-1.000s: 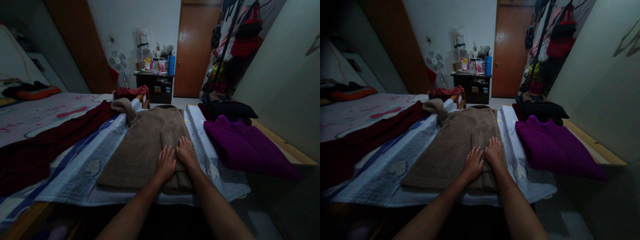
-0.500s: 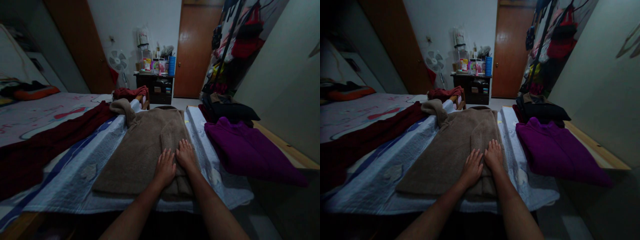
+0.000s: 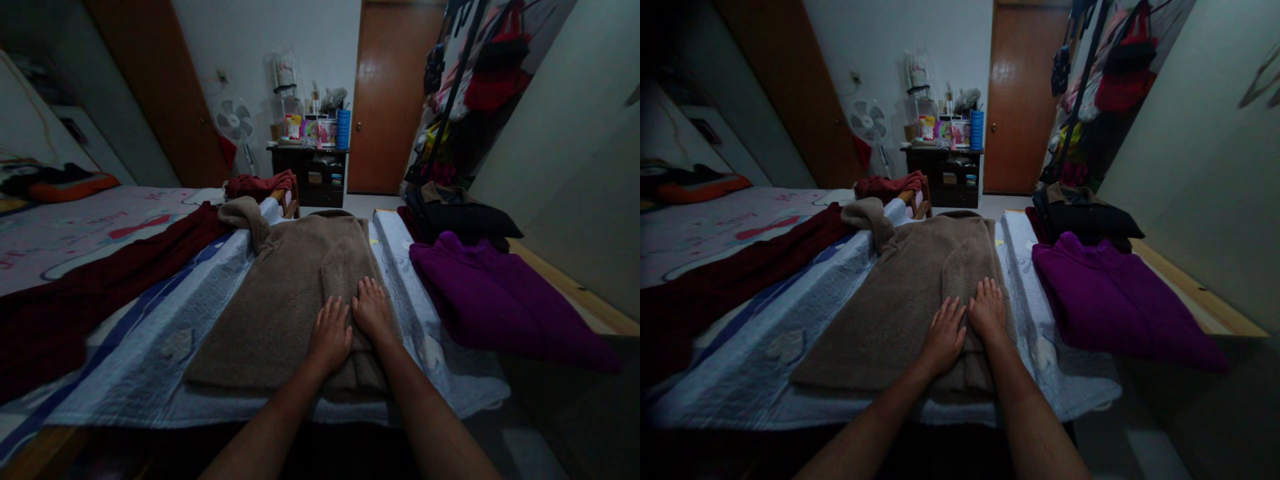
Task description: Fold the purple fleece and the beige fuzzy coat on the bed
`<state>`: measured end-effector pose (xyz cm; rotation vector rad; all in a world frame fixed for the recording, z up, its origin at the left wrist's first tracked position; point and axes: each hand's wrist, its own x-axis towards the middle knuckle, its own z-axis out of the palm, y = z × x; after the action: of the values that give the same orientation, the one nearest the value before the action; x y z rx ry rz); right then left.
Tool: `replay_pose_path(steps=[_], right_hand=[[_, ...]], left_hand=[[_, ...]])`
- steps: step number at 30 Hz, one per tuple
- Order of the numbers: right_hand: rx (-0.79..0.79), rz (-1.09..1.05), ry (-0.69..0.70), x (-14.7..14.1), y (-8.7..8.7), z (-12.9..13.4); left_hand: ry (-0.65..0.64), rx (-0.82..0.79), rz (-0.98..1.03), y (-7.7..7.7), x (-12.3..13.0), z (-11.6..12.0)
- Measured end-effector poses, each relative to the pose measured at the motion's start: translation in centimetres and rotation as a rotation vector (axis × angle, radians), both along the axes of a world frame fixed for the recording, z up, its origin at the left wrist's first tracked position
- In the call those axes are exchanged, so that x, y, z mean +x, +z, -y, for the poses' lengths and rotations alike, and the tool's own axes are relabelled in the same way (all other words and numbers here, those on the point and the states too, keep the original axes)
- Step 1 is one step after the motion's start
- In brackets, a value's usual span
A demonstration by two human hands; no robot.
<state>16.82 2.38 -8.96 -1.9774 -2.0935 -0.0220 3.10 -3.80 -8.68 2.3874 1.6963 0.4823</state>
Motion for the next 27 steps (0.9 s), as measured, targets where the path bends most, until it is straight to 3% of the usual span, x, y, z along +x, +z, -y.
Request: replay_pose_path(steps=[16,21,25,27], right_hand=[[-0.04,-0.019,0.001,0.0,0.9,0.6],[-0.049,-0.029,0.006,0.0,0.9,0.7],[-0.046,-0.032,0.007,0.0,0.8,0.6],[-0.044,-0.035,0.009,0.1,0.7,0.6]], left_hand=[[0.014,0.001,-0.104,0.1,0.3,-0.3],[0.018,-0.073,-0.179,1.4,0.6,-1.2],[-0.032,-0.214,-0.213,3.2,0.5,-2.8],[-0.013,-0.204,-0.213,4.1,0.4,-3.8]])
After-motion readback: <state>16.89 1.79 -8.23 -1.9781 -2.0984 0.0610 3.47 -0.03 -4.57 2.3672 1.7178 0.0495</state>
